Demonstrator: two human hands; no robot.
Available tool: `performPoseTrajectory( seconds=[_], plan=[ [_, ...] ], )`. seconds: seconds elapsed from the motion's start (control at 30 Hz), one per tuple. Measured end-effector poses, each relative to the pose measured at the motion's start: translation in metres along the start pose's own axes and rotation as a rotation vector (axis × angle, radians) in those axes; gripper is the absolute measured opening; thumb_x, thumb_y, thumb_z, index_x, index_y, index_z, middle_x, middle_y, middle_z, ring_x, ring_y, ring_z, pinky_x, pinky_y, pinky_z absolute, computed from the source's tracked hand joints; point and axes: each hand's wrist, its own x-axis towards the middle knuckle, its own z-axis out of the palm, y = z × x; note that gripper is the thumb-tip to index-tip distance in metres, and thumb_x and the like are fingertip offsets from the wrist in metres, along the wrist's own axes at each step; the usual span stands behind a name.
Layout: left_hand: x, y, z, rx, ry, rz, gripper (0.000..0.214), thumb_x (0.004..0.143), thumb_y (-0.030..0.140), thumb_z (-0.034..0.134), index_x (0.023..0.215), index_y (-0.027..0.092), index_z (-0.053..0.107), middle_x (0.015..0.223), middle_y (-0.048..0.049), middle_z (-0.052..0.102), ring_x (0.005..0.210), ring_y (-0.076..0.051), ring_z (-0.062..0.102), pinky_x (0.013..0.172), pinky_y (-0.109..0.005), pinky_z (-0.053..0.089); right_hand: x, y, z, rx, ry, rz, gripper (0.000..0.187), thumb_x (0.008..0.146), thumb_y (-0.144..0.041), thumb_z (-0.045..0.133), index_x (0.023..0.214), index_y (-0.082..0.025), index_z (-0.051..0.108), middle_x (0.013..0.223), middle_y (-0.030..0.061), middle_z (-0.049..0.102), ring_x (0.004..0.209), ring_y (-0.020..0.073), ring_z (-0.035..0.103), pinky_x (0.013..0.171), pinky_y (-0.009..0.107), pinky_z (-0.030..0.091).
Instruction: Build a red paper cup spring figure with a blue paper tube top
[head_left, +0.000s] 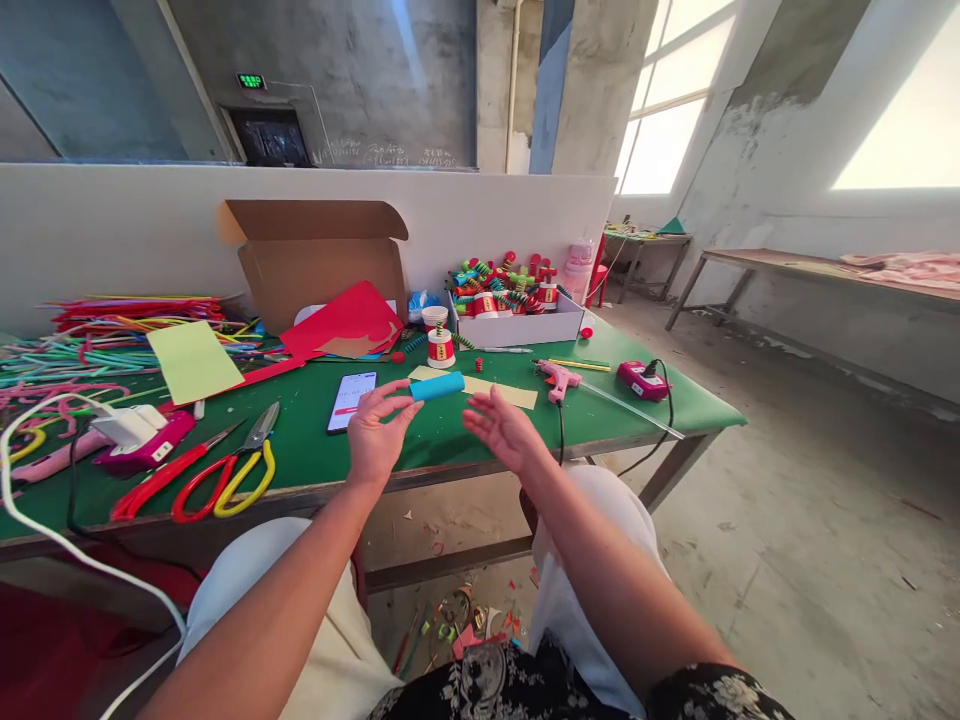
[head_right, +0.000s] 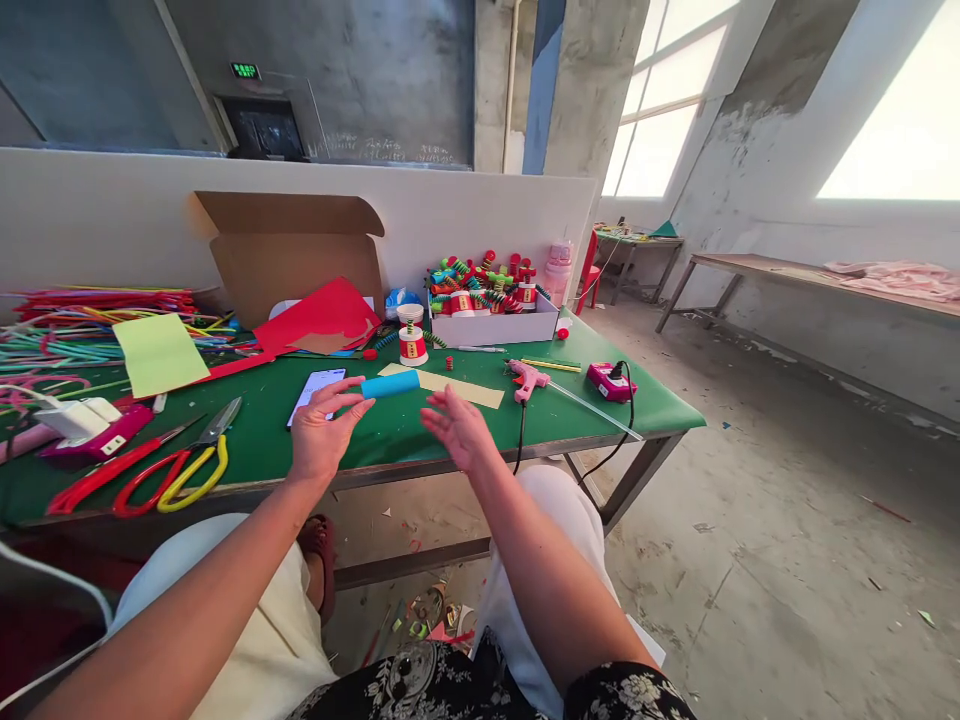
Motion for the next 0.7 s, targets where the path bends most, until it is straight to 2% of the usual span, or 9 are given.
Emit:
performPoseTrajectory(
  seconds=[0.07,0.13,0.2,0.27,0.33,0.43,0.53,0.6,0.7],
  plan=[
    [-0.005,0.006,0.001,0.165,-0.049,0.179,0.008,0.075,0.035,0.072,0.069,0.029,0.074,0.109,-0.0035,0.071,0.116,-0.029,0.052,0.108,-0.046,0.032,-0.004,0.007,0.01,0.162,-0.177,0.132,0.045,0.077,-0.063,0.064,0.088,-0.019,0.061,0.095,0.0083,0.068,0.09,0.022,0.066,0.087,0.042,0.053],
    [-0.009,0.01,0.004,0.264,-0.135,0.287,0.008,0.076,0.028,0.07,0.07,0.029,0.074,0.111,-0.004,0.071,0.12,-0.03,0.05,0.111,-0.049,0.025,-0.005,0.011,0.016,0.258,-0.239,0.169,0.038,0.082,-0.056,0.063,0.09,-0.02,0.059,0.093,0.0068,0.07,0.092,0.0216,0.067,0.089,0.042,0.052],
    [-0.012,0.012,0.007,0.296,-0.232,0.334,0.011,0.078,0.024,0.067,0.072,0.029,0.074,0.114,-0.0047,0.07,0.121,-0.031,0.05,0.111,-0.049,0.025,-0.004,0.012,0.018,0.299,-0.209,0.147,0.024,0.084,-0.042,0.067,0.09,-0.021,0.058,0.092,0.0042,0.071,0.089,0.0191,0.067,0.09,0.039,0.052],
    [-0.013,0.011,0.009,0.245,-0.289,0.321,0.012,0.08,0.025,0.064,0.074,0.028,0.074,0.117,-0.0054,0.069,0.119,-0.029,0.052,0.11,-0.047,0.029,-0.001,0.011,0.017,0.302,-0.138,0.097,0.015,0.082,-0.027,0.069,0.09,-0.022,0.057,0.093,0.0025,0.071,0.087,0.0172,0.068,0.089,0.036,0.053],
    [-0.013,0.009,0.01,0.109,-0.271,0.197,0.012,0.082,0.032,0.062,0.08,0.027,0.072,0.113,-0.0069,0.069,0.112,-0.028,0.057,0.104,-0.044,0.038,0.0,0.009,0.015,0.27,-0.094,0.035,0.022,0.079,-0.02,0.07,0.096,-0.023,0.057,0.095,0.0019,0.072,0.09,0.0177,0.068,0.088,0.035,0.053],
    [-0.011,0.004,0.009,-0.185,-0.233,-0.207,0.029,0.078,0.05,0.064,0.089,0.022,0.064,0.094,-0.0069,0.07,0.089,-0.024,0.066,0.084,-0.041,0.052,-0.004,0.007,0.016,0.18,-0.136,-0.07,0.041,0.073,-0.02,0.073,0.111,-0.026,0.057,0.099,0.0025,0.072,0.103,0.0212,0.066,0.093,0.039,0.051],
    [-0.011,0.004,0.01,-0.423,-0.333,-0.541,0.042,0.072,0.058,0.069,0.088,0.021,0.055,0.077,-0.0009,0.066,0.072,-0.02,0.069,0.07,-0.038,0.056,-0.011,0.009,0.02,0.109,-0.189,-0.163,0.055,0.069,-0.025,0.076,0.12,-0.028,0.056,0.1,0.0025,0.071,0.11,0.0223,0.063,0.1,0.041,0.046],
    [-0.012,0.006,0.012,-0.52,-0.393,-0.635,0.042,0.07,0.054,0.073,0.084,0.021,0.052,0.076,0.0013,0.065,0.07,-0.019,0.07,0.069,-0.037,0.057,-0.014,0.012,0.022,0.08,-0.211,-0.18,0.059,0.067,-0.027,0.077,0.122,-0.029,0.056,0.101,0.0026,0.071,0.111,0.0222,0.062,0.102,0.041,0.045],
    [-0.012,0.009,0.014,-0.614,-0.412,-0.696,0.032,0.071,0.042,0.073,0.081,0.021,0.052,0.079,-0.0004,0.068,0.072,-0.02,0.071,0.072,-0.038,0.059,-0.014,0.016,0.022,0.079,-0.236,-0.169,0.059,0.066,-0.028,0.078,0.121,-0.029,0.056,0.103,0.0033,0.07,0.11,0.0228,0.062,0.101,0.041,0.046]
  ],
)
